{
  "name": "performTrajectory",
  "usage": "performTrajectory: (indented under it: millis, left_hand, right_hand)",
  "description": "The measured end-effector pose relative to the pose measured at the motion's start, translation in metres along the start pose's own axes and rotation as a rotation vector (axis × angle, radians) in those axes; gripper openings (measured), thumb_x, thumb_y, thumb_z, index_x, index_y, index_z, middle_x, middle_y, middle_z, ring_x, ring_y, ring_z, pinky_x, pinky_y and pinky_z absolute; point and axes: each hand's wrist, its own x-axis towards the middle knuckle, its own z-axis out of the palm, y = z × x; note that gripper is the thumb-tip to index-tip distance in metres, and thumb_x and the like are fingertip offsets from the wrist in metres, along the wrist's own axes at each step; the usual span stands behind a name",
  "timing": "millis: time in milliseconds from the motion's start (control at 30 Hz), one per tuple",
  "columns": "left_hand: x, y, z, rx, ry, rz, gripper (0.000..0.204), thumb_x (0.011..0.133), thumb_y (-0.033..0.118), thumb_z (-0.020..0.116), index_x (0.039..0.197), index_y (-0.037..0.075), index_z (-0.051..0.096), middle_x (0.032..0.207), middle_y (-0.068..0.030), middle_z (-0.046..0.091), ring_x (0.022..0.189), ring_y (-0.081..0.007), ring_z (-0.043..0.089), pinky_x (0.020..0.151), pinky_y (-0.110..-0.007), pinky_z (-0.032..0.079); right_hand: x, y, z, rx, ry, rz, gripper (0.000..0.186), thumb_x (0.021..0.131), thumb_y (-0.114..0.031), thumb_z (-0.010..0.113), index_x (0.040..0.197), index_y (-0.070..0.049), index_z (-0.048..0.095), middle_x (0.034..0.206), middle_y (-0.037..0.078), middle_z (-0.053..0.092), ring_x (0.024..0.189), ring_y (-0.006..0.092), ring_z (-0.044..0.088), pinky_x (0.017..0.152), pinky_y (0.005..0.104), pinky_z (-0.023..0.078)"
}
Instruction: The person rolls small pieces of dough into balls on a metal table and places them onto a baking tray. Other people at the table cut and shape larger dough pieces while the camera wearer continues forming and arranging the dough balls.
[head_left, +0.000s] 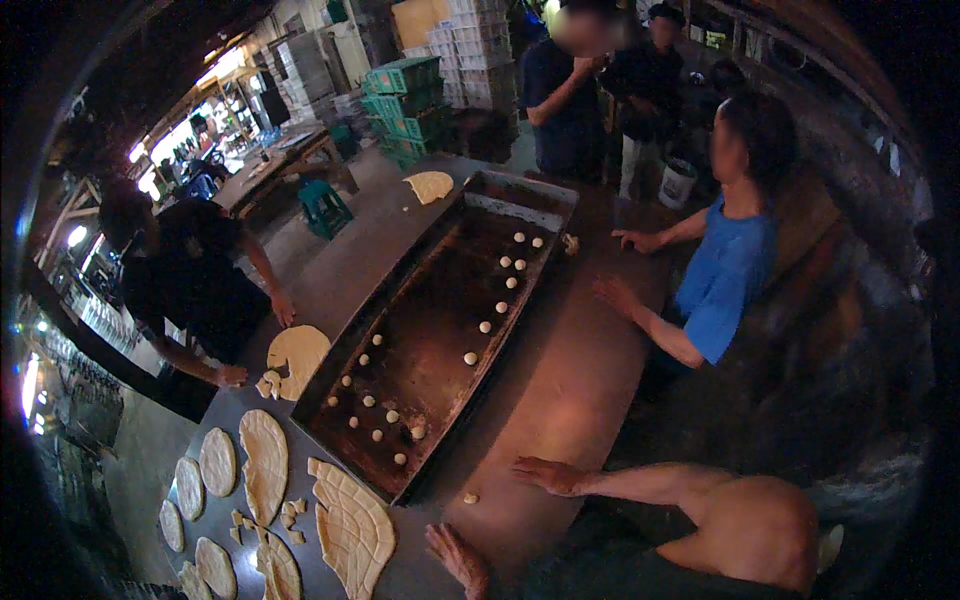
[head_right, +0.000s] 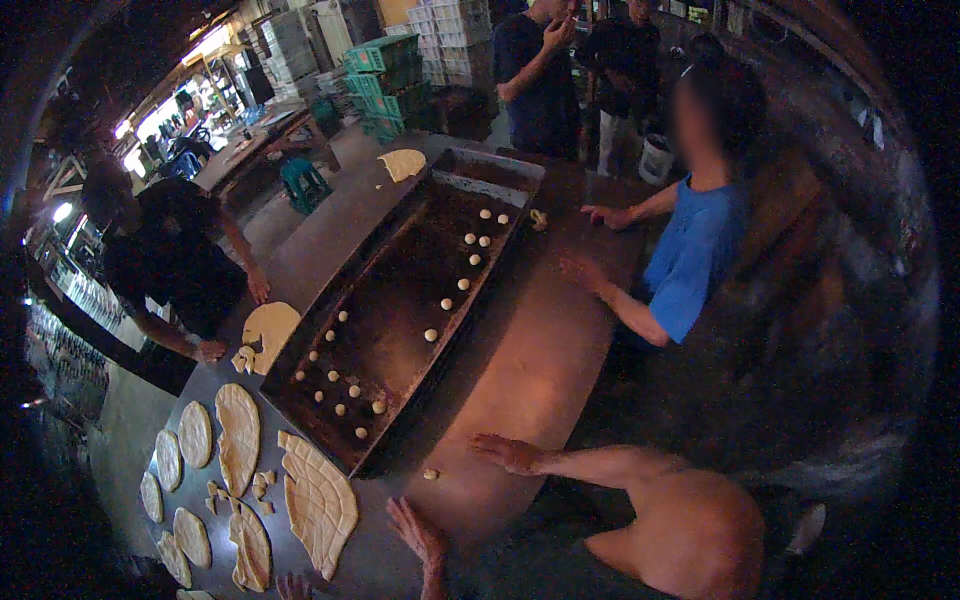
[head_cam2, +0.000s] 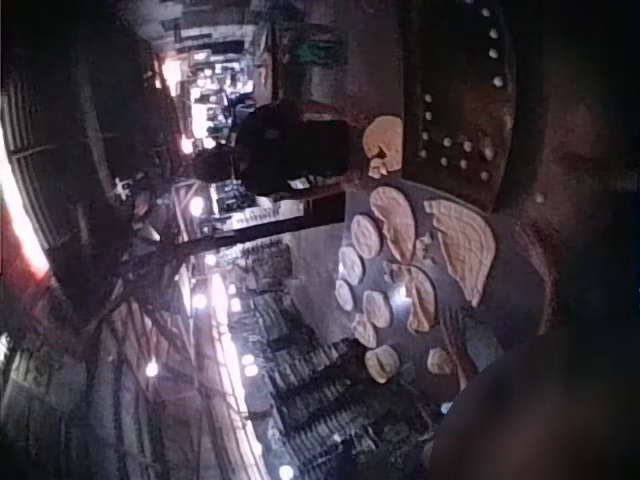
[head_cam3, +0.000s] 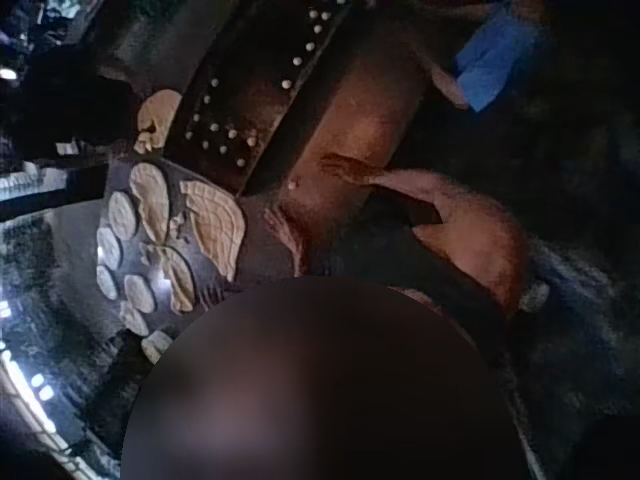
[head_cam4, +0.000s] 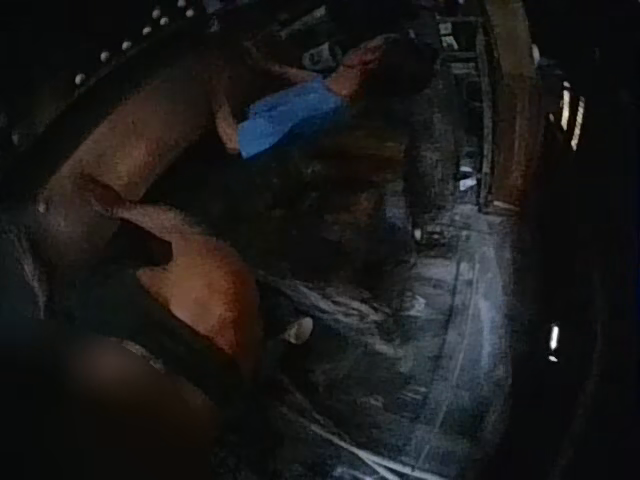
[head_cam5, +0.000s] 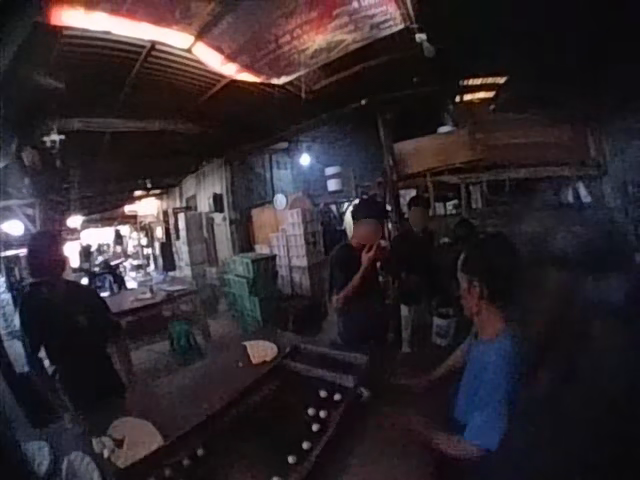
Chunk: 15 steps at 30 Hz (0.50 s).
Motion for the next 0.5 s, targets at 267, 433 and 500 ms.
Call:
performTrajectory:
  millis: [267, 433, 500]
  left_hand:
    - [0.005, 0.002, 0.004, -0.071, 0.14, 0.049, 0.076, 0.094, 0.021, 0.056, 0.16, 0.002, 0.023, 0.169, -0.0257, 0.013, 0.157, -0.0434, 0.009, 0.124, -0.063, 0.006]
    - [0.007, 0.005, -0.008, -0.019, 0.543, -0.03, 0.07, 0.095, 0.025, 0.055, 0.154, -0.004, 0.033, 0.163, -0.0312, 0.025, 0.152, -0.0494, 0.02, 0.124, -0.06, 0.013]
    - [0.011, 0.009, -0.008, -0.007, 0.34, 0.018, 0.065, 0.095, 0.017, 0.054, 0.152, -0.005, 0.035, 0.162, -0.0326, 0.025, 0.153, -0.0491, 0.019, 0.124, -0.061, 0.013]
  right_hand:
    - [0.004, -0.006, 0.008, 0.517, 0.239, -0.039, 0.048, 0.111, -0.02, 0.04, 0.158, -0.014, 0.036, 0.166, 0.014, 0.027, 0.154, 0.032, 0.027, 0.126, 0.0397, 0.024]
    - [0.002, -0.011, -0.006, 0.84, 0.17, 0.464, 0.051, 0.109, -0.02, 0.044, 0.158, -0.009, 0.034, 0.166, 0.015, 0.028, 0.153, 0.0308, 0.029, 0.126, 0.0402, 0.024]
    - [0.003, -0.012, -0.007, 0.087, 0.233, 0.28, 0.051, 0.108, -0.02, 0.046, 0.157, -0.007, 0.036, 0.165, 0.014, 0.03, 0.152, 0.0319, 0.031, 0.126, 0.0405, 0.024]
